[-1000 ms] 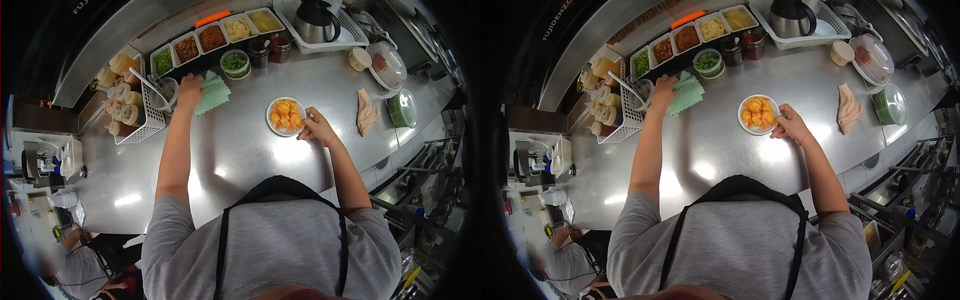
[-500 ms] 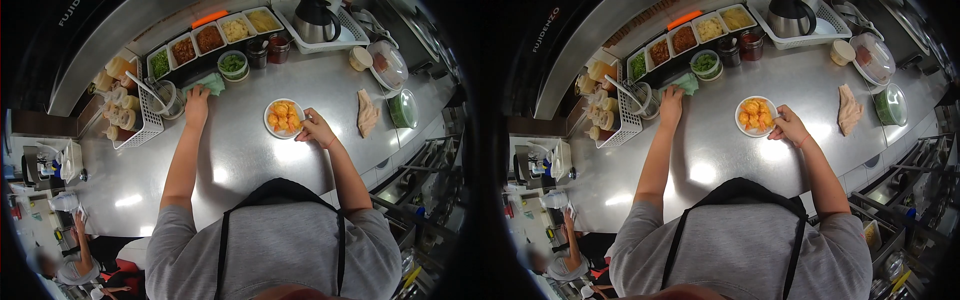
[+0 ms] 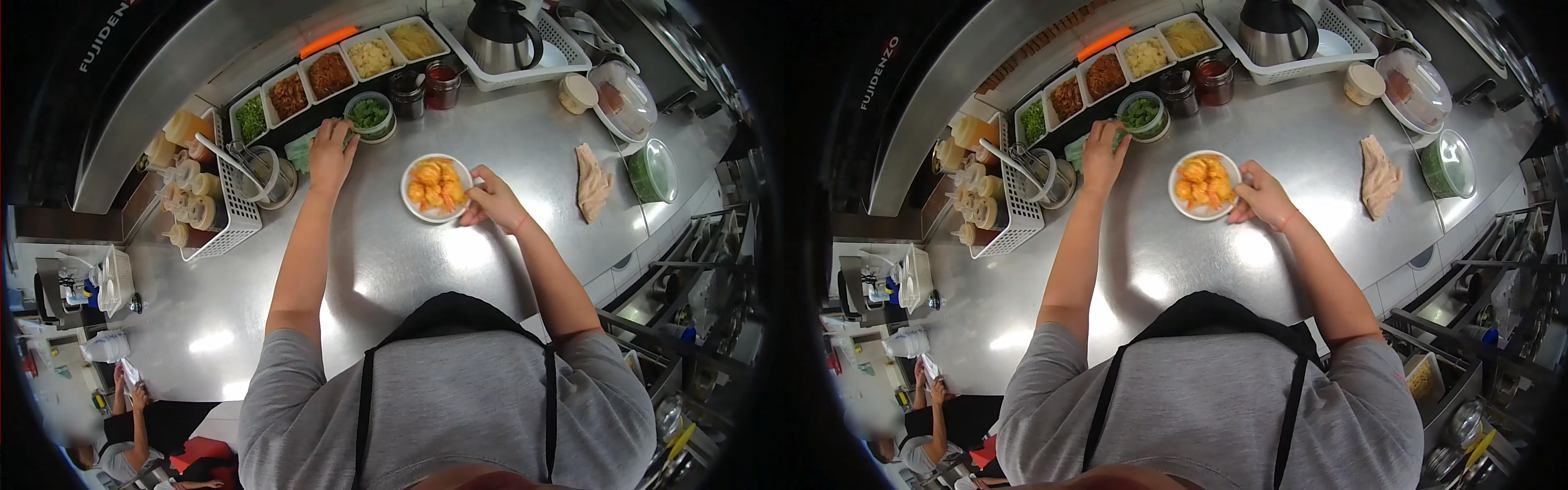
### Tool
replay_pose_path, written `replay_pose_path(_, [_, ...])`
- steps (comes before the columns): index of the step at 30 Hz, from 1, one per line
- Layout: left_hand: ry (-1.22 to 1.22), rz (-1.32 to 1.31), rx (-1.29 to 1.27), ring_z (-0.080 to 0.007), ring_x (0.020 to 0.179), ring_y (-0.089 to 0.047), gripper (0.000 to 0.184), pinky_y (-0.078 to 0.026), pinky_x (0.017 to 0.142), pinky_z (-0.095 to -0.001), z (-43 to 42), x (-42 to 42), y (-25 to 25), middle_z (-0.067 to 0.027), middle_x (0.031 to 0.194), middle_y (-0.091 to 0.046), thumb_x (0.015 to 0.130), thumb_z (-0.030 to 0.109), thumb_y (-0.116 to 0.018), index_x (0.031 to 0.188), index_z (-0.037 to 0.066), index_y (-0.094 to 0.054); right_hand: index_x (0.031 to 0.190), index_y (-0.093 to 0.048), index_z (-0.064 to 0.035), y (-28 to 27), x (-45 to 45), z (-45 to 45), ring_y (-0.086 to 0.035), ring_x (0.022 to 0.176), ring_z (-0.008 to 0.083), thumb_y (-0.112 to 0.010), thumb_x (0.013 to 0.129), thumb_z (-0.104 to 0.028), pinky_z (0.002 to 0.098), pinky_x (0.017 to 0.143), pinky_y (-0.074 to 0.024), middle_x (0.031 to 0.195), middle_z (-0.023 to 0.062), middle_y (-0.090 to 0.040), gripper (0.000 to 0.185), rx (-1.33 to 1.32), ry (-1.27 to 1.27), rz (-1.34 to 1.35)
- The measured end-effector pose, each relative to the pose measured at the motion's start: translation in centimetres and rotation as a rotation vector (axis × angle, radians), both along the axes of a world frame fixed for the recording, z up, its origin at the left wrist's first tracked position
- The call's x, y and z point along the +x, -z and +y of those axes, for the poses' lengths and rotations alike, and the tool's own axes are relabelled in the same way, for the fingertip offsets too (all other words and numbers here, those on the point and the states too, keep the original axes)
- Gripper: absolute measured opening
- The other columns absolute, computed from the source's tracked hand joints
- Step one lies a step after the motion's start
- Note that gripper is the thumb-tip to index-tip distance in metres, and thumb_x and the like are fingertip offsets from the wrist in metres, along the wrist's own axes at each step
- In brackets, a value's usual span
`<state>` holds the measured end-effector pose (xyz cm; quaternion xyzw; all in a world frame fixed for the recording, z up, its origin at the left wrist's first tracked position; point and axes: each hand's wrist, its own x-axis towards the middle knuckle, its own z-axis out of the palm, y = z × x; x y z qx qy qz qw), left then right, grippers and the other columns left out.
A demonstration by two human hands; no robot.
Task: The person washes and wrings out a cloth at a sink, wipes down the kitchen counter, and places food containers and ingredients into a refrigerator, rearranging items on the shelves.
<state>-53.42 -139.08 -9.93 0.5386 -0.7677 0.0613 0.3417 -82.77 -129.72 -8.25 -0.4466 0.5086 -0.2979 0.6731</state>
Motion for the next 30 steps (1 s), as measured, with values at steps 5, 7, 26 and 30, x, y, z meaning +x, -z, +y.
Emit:
replay_pose_path(5, [0.077, -0.007, 0.073, -0.0252, 0.088, -0.054, 0.017, -0.044, 0.071, -0.0360, -0.2, -0.1, -0.4, -0.0057, 0.093, -0.053, 0.077, 0.011, -0.059, 0.093, 0.009, -0.056, 0.109, -0.037, -0.0020, -1.3, 3.0, -3.1, -0.063, 0.057, 0.0181, -0.042, 0.085, -0.010, 0.0252, 0.050, -0.0531, 0.076, 0.0137, -0.059, 0.025, -0.067, -0.029, -0.059])
replay_pose_path(7, [0.118, 0.029, 0.104, -0.0264, 0.089, -0.054, 0.017, -0.045, 0.072, -0.0357, -0.3, 0.3, -0.4, -0.0064, 0.094, -0.053, 0.077, 0.008, -0.058, 0.094, 0.008, -0.056, 0.109, -0.037, -0.0018, -2.1, 4.4, -4.4, -0.063, 0.057, 0.0185, -0.043, 0.085, -0.010, 0.0253, 0.050, -0.0528, 0.076, 0.0142, -0.059, 0.026, -0.125, -0.020, -0.112])
replay_pose_path(26, [0.060, 0.795, 0.482, -0.0159, 0.090, -0.054, 0.048, -0.046, 0.074, -0.0245, 10.6, 1.8, 0.0, -0.0112, 0.118, -0.044, 0.083, 0.004, -0.058, 0.126, 0.003, -0.036, 0.119, -0.035, -0.0062, -1.0, 6.3, -5.4, -0.061, 0.074, 0.0158, -0.056, 0.086, -0.030, 0.0248, 0.060, -0.0486, 0.091, 0.0101, -0.058, 0.046, -0.133, 0.165, -0.249])
replay_pose_path(30, [0.042, 0.824, 0.521, -0.0142, 0.088, -0.055, 0.044, -0.045, 0.072, -0.0227, 15.1, 1.6, 1.5, -0.0102, 0.119, -0.044, 0.083, 0.004, -0.057, 0.122, -0.001, -0.037, 0.109, -0.048, -0.0086, 0.0, -4.7, -0.5, -0.060, 0.072, 0.0137, -0.055, 0.087, -0.027, 0.0236, 0.059, -0.0482, 0.090, 0.0071, -0.057, 0.030, -0.340, 0.366, -0.067])
